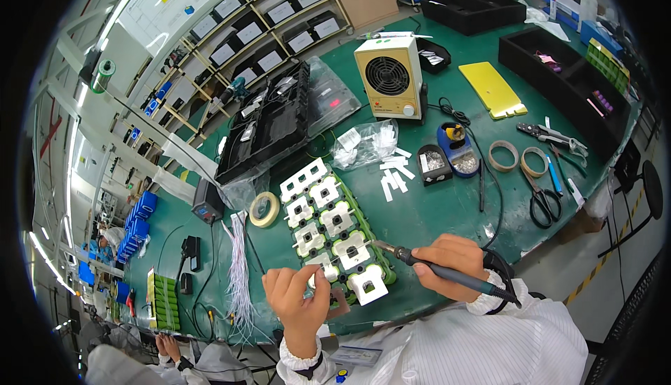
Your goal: Soldering metal tabs onto an electronic component array at a factory workbench.
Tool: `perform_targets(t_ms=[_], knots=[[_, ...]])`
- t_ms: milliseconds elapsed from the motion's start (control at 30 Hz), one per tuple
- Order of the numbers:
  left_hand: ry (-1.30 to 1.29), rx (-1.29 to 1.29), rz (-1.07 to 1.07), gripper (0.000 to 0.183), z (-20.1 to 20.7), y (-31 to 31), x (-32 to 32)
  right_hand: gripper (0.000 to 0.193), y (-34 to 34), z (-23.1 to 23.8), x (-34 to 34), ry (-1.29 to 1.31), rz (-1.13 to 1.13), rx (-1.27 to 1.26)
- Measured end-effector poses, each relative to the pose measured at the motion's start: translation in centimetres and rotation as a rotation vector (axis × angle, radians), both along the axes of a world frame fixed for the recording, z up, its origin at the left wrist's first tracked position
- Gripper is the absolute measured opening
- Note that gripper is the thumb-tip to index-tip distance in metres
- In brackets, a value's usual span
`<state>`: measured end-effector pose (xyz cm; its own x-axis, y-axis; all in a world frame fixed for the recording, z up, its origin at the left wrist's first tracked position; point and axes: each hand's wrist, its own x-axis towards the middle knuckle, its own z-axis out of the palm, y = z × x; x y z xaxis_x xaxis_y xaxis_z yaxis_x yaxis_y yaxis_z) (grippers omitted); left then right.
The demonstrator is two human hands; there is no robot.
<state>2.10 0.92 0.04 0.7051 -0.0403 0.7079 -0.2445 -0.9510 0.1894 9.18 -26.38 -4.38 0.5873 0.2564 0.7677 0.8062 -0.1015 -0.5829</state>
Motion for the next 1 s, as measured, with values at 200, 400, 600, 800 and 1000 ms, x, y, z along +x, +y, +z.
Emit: perform_targets(t_ms=[200,400,600,800,1000], knots=[[0.014,-0.020,-0.004,0.011,-0.1,0.0,0.2,0.021,-0.1,-0.3,0.1,0.048,-0.008,-0.050],[0.008,0.008,-0.003,0.014,-0.3,0.2,0.2,0.020,0.1,-0.3,0.2,0.061,0.011,-0.028],[0.009,0.006,-0.022,0.015,-0.3,0.2,0.5,0.020,0.1,-0.2,0.2,0.058,-0.001,-0.047],[0.020,-0.009,-0.029,0.013,-0.5,-0.1,0.8,0.021,0.0,-0.2,0.2,0.038,-0.004,-0.058],[0.026,0.004,-0.046,0.015,-0.5,-0.2,1.1,0.021,0.0,-0.1,0.2,0.044,-0.002,-0.046]])
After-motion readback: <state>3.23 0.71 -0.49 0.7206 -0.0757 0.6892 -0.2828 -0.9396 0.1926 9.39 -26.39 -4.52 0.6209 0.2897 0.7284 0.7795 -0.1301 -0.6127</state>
